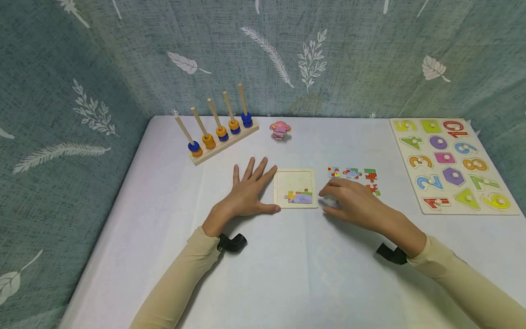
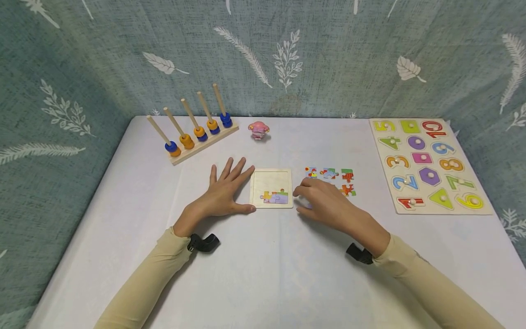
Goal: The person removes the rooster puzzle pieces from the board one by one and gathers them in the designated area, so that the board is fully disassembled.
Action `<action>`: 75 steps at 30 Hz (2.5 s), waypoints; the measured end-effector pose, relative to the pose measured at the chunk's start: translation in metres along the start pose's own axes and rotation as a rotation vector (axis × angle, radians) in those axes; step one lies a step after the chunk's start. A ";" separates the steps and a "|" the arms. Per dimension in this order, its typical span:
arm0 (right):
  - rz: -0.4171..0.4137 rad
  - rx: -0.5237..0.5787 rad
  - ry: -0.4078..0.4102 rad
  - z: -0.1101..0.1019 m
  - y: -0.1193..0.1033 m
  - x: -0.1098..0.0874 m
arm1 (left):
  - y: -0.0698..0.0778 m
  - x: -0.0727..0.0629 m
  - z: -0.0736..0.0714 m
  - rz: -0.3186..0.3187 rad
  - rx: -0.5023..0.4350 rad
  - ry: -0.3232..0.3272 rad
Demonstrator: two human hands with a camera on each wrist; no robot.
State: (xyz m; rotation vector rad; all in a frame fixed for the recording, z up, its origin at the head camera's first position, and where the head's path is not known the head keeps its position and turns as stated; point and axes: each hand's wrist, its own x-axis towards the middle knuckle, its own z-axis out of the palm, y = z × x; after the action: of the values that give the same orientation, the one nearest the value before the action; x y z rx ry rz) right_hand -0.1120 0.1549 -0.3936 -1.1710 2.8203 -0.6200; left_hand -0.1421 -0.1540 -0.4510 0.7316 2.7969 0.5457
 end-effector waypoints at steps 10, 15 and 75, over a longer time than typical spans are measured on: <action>-0.040 0.011 -0.012 0.005 -0.011 0.026 | -0.001 0.000 -0.002 -0.011 0.000 -0.009; -0.060 0.029 -0.017 0.009 -0.014 0.036 | 0.000 0.000 -0.001 -0.012 0.003 -0.013; -0.082 -0.058 -0.017 0.039 -0.035 0.067 | 0.000 -0.002 -0.003 0.003 0.023 -0.015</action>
State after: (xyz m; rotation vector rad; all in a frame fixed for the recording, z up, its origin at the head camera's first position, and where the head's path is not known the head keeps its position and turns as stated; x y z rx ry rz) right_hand -0.1296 0.0729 -0.4079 -1.3004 2.8067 -0.5323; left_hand -0.1412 -0.1554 -0.4480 0.7419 2.7935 0.5069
